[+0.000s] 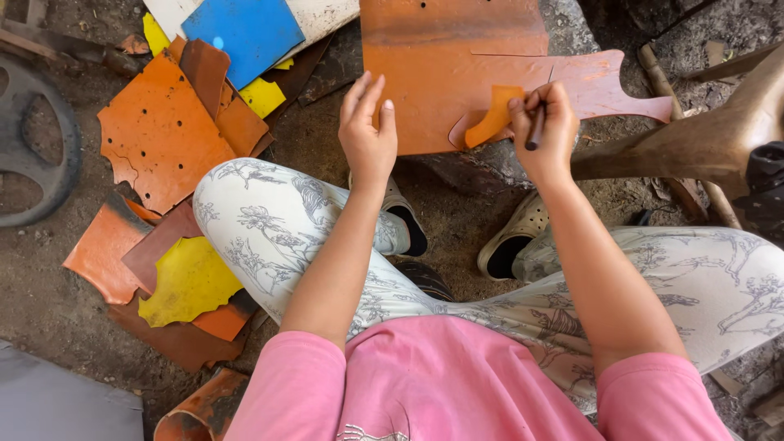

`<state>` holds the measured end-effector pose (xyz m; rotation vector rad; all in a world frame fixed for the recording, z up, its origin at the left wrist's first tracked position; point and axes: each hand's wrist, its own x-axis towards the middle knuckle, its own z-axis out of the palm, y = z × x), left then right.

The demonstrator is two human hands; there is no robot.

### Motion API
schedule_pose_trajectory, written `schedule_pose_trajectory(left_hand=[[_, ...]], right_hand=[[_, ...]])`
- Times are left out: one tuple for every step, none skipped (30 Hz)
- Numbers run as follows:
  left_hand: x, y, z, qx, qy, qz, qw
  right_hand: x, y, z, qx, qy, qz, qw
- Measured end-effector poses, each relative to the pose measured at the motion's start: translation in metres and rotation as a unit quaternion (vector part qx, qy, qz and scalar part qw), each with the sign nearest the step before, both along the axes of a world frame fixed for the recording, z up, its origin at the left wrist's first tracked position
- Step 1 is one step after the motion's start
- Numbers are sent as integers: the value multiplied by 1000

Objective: The person uses a knife to cut a curved shape out of an orange leather sheet placed on a stone surface. The person repeatedly traces and cuts along the outline of a smaller leather template to produce a matching piece.

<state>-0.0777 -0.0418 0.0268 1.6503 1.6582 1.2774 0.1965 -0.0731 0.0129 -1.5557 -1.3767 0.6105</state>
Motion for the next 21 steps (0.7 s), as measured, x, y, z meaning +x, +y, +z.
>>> schedule_pose_trajectory(left_hand=[[-2,1,-1,-9,9,-5,1000],[-4,3,-3,-10,14,-7,1000],[-7,5,-5,-12,19,-9,1000],[-9,7,-8,-14,23,-9,1000],[-11,9,-11,-16,32,-10,999],[-11,11,-14,-19,39,-13,999],[-13,11,-20,-21,47,-19,998],[-14,10,-22,-20,68,-35,997],[-12,11,-24,-18,89,-51,995],[-9,12,-24,-15,110,-68,991],[-7,12,-25,-26,126,-74,989],[-6,10,-25,-40,142,-78,986],[-7,9,-26,-54,159,-82,982],[-8,9,-27,-52,156,-80,983],[-8,11,-28,-51,152,-79,984],[-9,11,-29,-49,149,-78,985],[-10,11,-31,-57,150,-77,984],[-10,12,-33,-63,151,-77,984],[-10,13,-35,-69,152,-75,983],[-10,14,-37,-69,151,-73,983],[-9,13,-39,-70,150,-72,983]], right_hand=[[3,4,-2,3,-72,-4,997],[7,10,-2,6,-143,-7,990],[7,14,-3,8,-214,-9,977],[10,17,-1,28,-208,17,978],[17,17,4,47,-200,42,978],[18,15,8,64,-193,66,977],[11,14,4,73,-199,111,971],[2,17,4,84,-207,153,963],[-5,22,5,98,-214,196,952],[-10,23,6,90,-217,199,951],[-15,21,8,82,-219,204,951],[-20,18,8,72,-219,211,950],[-23,19,9,37,-216,203,954],[-25,18,9,1,-214,194,957],[-26,18,9,-35,-212,186,959],[-27,16,8,-4,-224,188,956],[-27,15,6,29,-237,189,952],[-27,15,5,65,-251,188,947],[-27,15,3,67,-250,183,948],[-27,14,0,69,-248,179,949],[-27,13,-1,69,-247,175,951]])
